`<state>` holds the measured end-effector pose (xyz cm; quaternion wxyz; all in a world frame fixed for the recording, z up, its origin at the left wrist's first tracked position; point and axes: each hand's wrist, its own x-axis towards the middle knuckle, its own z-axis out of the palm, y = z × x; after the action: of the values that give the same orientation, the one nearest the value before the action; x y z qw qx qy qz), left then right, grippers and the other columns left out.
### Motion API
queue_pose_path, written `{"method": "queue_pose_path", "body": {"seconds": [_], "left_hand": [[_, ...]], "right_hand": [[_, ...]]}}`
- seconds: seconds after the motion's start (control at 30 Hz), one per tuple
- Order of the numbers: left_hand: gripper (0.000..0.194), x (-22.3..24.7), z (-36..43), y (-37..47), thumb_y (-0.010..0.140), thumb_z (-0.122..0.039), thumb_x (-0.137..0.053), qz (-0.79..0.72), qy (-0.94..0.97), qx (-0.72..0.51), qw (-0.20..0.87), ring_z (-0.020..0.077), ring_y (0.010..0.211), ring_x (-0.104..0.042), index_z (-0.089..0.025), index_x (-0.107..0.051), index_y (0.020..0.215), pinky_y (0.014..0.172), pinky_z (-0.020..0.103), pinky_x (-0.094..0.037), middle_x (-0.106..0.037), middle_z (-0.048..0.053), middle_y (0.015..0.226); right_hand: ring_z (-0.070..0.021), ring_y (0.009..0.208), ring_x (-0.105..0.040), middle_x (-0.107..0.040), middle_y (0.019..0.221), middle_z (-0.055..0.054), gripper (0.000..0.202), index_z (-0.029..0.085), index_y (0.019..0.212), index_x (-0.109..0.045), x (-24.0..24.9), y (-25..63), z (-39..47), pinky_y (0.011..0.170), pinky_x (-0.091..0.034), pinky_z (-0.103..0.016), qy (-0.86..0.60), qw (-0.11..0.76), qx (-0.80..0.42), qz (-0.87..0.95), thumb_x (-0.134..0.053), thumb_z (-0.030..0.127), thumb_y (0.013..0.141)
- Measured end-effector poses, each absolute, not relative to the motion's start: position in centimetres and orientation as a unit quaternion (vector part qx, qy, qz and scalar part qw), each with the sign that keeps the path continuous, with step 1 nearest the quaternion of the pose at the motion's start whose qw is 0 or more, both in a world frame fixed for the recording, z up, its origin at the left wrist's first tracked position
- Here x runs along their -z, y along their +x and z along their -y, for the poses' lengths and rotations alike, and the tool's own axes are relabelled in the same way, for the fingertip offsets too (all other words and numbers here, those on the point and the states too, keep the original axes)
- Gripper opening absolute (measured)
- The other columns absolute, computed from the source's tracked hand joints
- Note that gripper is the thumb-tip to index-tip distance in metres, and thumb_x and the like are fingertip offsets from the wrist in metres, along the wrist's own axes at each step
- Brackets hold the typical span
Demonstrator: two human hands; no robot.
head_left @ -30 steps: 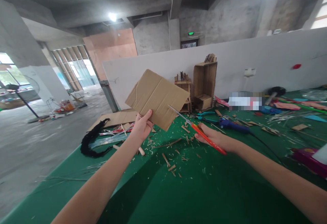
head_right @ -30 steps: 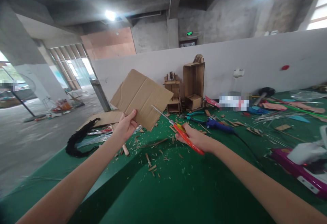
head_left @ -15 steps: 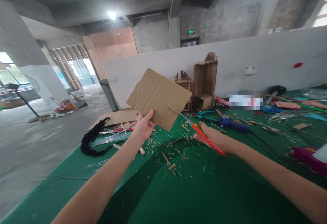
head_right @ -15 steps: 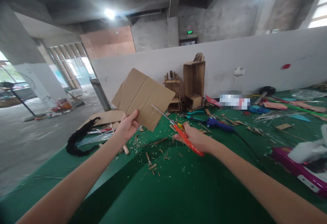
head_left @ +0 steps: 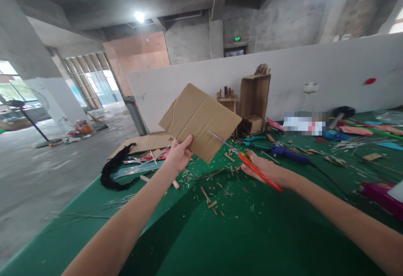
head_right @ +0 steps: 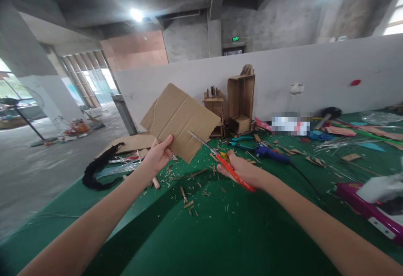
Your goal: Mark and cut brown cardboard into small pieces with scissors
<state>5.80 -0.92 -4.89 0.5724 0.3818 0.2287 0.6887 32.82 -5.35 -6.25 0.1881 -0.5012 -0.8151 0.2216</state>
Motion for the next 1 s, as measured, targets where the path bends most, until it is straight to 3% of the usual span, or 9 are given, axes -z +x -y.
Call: {"method": "queue_pose_path", "body": {"seconds": [0.2, 0.47, 0.67, 0.8, 1.0], "left_hand": [[0.023, 4.9, 1.2, 6.2, 0.072, -0.007, -0.067, -0.223, 0.386, -0.692, 0.568, 0.0132, 0.081, -0.067, -0.020, -0.061, 0.090, 0.085, 0.030, -0.051, -0.071, 0.000, 0.086], [0.027, 5.1, 1.1, 6.0, 0.070, -0.008, -0.069, -0.235, 0.380, -0.689, 0.570, 0.0139, 0.081, -0.067, -0.022, -0.060, 0.092, 0.085, 0.031, -0.052, -0.071, -0.001, 0.085], [0.025, 5.0, 1.4, 6.2, 0.071, -0.009, -0.067, -0.224, 0.394, -0.684, 0.571, 0.0126, 0.078, -0.067, -0.021, -0.061, 0.092, 0.079, 0.027, -0.053, -0.071, -0.001, 0.085], [0.030, 4.7, 1.7, 6.5, 0.070, -0.011, -0.069, -0.224, 0.411, -0.678, 0.566, 0.0151, 0.084, -0.067, -0.022, -0.060, 0.095, 0.082, 0.030, -0.053, -0.071, 0.001, 0.089], [0.031, 4.5, 2.0, 6.8, 0.069, -0.011, -0.070, -0.235, 0.408, -0.676, 0.567, 0.0168, 0.086, -0.066, -0.023, -0.060, 0.095, 0.082, 0.033, -0.053, -0.071, 0.000, 0.089]], "right_hand": [[-0.0249, 0.076, -0.059, -0.057, 0.081, -0.007, 0.039, 0.020, 0.096, -0.036, 5.5, 32.6, 5.8, 0.068, -0.045, -0.036, -0.521, 0.173, -0.210, 0.809, -0.040, 0.057, 0.084], [-0.0236, 0.073, -0.060, -0.061, 0.083, -0.008, 0.041, 0.020, 0.100, -0.039, 7.4, 32.9, 4.3, 0.058, -0.042, -0.031, -0.528, 0.184, -0.179, 0.809, -0.043, 0.057, 0.083], [-0.0229, 0.066, -0.057, -0.056, 0.073, -0.005, 0.041, 0.020, 0.093, -0.038, 6.8, 33.0, 4.8, 0.058, -0.043, -0.033, -0.500, 0.186, -0.182, 0.826, -0.038, 0.059, 0.083], [-0.0219, 0.063, -0.057, -0.053, 0.070, -0.004, 0.041, 0.021, 0.087, -0.036, 5.9, 33.1, 5.4, 0.057, -0.044, -0.034, -0.477, 0.170, -0.193, 0.840, -0.032, 0.062, 0.085], [-0.0265, 0.067, -0.062, -0.062, 0.073, -0.010, 0.043, 0.020, 0.084, -0.045, 5.6, 32.9, 5.2, 0.060, -0.043, -0.035, -0.522, 0.133, -0.064, 0.840, -0.029, 0.060, 0.087]]}}
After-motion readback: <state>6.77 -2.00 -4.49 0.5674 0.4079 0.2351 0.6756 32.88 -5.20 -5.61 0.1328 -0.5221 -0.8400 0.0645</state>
